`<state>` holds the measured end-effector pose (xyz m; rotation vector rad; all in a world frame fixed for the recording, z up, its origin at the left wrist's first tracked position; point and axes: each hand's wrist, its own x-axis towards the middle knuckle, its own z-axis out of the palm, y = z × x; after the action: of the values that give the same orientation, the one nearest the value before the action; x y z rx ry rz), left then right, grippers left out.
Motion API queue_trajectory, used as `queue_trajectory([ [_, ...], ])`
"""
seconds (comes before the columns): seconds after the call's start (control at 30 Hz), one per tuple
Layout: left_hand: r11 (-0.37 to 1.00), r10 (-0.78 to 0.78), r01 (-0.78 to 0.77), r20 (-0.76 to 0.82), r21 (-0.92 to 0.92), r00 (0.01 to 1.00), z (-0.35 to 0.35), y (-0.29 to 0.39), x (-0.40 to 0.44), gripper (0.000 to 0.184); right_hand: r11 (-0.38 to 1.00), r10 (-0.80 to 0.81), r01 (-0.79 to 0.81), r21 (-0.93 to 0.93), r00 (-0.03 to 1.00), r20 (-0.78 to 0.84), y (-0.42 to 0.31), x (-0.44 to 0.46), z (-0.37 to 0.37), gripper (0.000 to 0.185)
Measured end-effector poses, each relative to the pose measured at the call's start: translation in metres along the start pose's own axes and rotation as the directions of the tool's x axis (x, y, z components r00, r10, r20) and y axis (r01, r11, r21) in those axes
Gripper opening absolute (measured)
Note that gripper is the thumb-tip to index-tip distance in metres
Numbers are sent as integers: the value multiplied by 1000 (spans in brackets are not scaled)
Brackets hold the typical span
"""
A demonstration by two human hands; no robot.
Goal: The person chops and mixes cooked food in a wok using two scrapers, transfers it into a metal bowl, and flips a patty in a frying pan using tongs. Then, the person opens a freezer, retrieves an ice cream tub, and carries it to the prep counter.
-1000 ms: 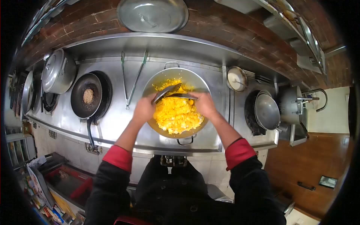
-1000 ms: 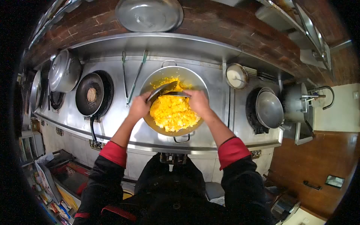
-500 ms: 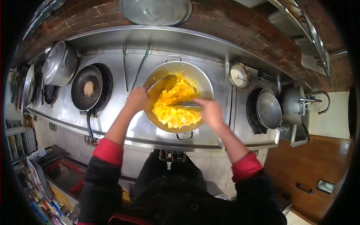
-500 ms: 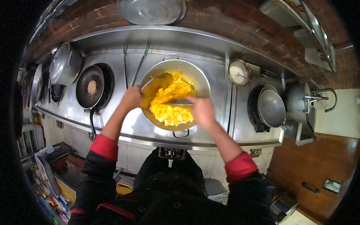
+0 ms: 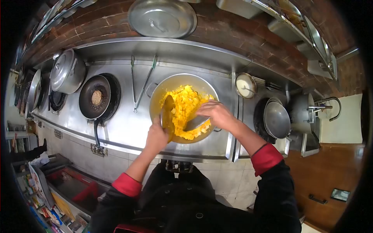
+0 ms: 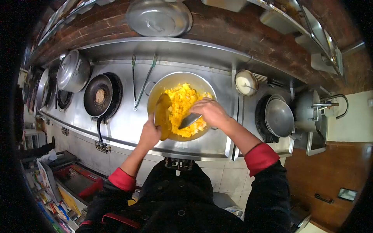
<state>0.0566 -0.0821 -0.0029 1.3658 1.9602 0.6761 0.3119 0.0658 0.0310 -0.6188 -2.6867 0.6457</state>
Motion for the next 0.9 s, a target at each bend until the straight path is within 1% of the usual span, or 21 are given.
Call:
queue_trajectory([
  [0.03,1000,5,-5,-4,-5,1000,-13,5,4,54,1000,-2,2,-8,1000,0,-5,1,-13,38],
  [0.1,995,67,-64,-39,73,997,-36,13,18,57,938,340,-334,94,938,-58,-12,2,-34,40],
  [0.13,995,81,-78,-43,69,996,-41,11,28,57,926,378,-376,35,923,-77,-12,4,-43,40],
  [0.17,985,102,-95,-40,142,994,-42,5,41,57,926,377,-377,24,922,-87,-10,6,-47,40],
  [0.2,971,121,-110,-39,213,992,-41,0,54,58,872,478,-488,-48,868,-134,-5,9,-45,39],
  [0.27,965,98,-91,-16,245,995,-39,-7,79,57,727,641,-672,-139,738,-212,3,16,-38,39],
  [0.3,957,62,-63,13,283,998,-37,-11,91,57,725,641,-673,-145,737,-215,10,19,-30,39],
  [0.37,962,34,-46,46,271,998,-24,-33,111,52,606,722,-782,-147,618,-311,20,21,-17,34],
  [0.4,971,65,-73,45,227,997,-11,-49,122,52,600,727,-786,-149,613,-309,24,19,-16,34],
  [0.47,979,83,-90,47,181,995,-4,-49,130,52,450,867,-889,-84,458,-197,30,23,-13,36],
  [0.5,995,-20,32,123,-95,992,-3,-40,128,54,447,872,-890,-87,455,-182,43,17,0,36],
  [0.53,920,-99,173,219,-351,971,0,-34,127,56,459,874,-887,41,443,-199,61,4,17,38],
  [0.57,918,-109,185,225,-351,968,19,-46,136,56,466,877,-868,170,429,-218,77,-5,35,40],
  [0.6,845,-161,290,303,-450,939,47,-66,147,58,463,880,-870,170,427,-209,87,-6,54,40],
  [0.63,753,-194,387,382,-533,904,64,-75,152,60,395,919,-875,281,369,-142,94,-1,72,42],
  [0.67,727,-263,404,318,-555,911,61,-43,140,57,317,947,-866,386,313,-76,95,5,77,43],
  [0.7,728,-255,393,310,-562,916,60,-48,149,57,327,944,-863,384,319,-87,99,8,74,43],
  [0.73,865,-92,166,176,-473,980,61,-69,150,60,407,906,-791,457,414,-91,92,5,79,43],
  [0.77,937,101,-73,64,-342,993,62,-81,148,62,478,857,-704,526,504,-106,85,2,82,42],
  [0.83,959,110,-85,79,-270,991,2,-23,117,66,499,843,-683,534,524,-118,27,19,31,43],
  [0.9,982,148,-137,81,-129,986,-31,6,96,67,643,731,-469,605,611,-303,8,14,8,43],
])
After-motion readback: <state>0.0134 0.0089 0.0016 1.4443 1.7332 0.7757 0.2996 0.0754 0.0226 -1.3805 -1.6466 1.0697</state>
